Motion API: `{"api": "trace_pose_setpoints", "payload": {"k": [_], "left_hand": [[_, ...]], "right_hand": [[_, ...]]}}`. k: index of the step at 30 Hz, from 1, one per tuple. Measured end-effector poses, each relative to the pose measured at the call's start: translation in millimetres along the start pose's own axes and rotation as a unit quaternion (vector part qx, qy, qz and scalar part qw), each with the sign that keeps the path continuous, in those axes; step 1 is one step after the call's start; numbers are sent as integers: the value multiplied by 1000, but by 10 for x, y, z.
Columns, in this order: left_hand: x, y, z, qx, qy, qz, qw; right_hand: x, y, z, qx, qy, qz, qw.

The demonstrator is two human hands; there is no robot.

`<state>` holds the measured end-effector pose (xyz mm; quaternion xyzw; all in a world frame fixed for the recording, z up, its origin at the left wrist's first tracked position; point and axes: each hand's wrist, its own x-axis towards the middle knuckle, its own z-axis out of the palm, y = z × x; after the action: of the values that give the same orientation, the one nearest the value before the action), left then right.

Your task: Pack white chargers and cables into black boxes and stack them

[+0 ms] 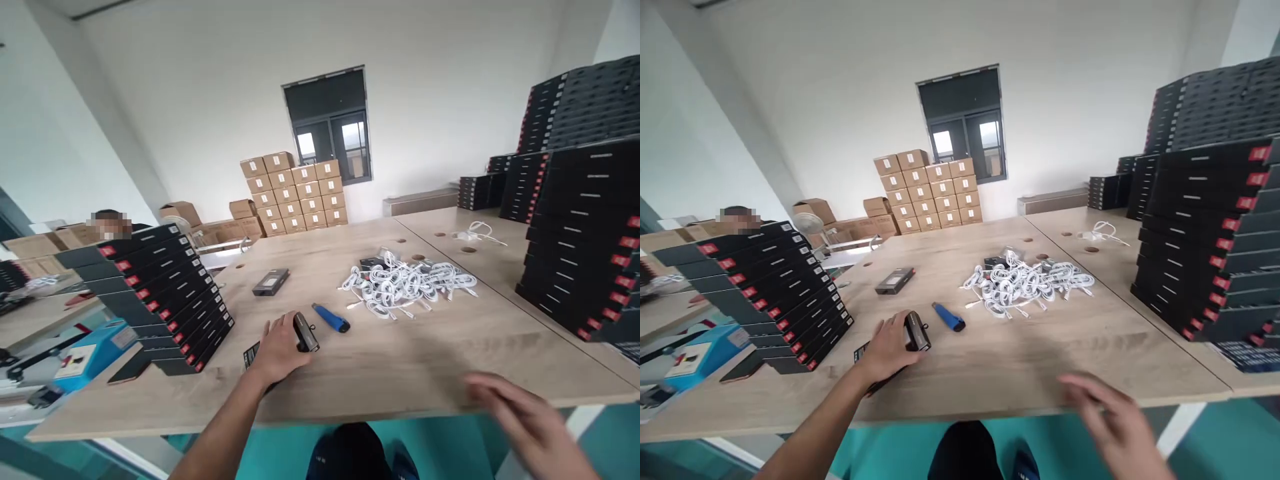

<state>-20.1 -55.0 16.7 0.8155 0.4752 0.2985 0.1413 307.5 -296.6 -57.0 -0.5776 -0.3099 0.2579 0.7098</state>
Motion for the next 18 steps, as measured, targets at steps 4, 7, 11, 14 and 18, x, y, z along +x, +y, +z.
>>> {"api": "trace_pose_setpoints", "payload": {"k": [4, 7, 11, 14, 18], "left_hand": [[-262, -198, -301, 97, 90, 121, 984], [-446, -354, -512, 125, 111, 113, 979], [-720, -528, -571, 149, 107, 58, 981], [-841, -598, -423, 148, 68, 20, 986], [-815, -636, -209, 124, 72, -4, 990]], "right_hand": [[206, -335, 1819, -47, -308, -106, 944], [194, -318, 2899, 17, -468, -77, 880], [-40, -37, 3523, 80, -566, -28, 820], [-147, 262, 3554, 115, -534, 21, 837], [-40, 613, 3508, 103, -506, 136, 846]]}}
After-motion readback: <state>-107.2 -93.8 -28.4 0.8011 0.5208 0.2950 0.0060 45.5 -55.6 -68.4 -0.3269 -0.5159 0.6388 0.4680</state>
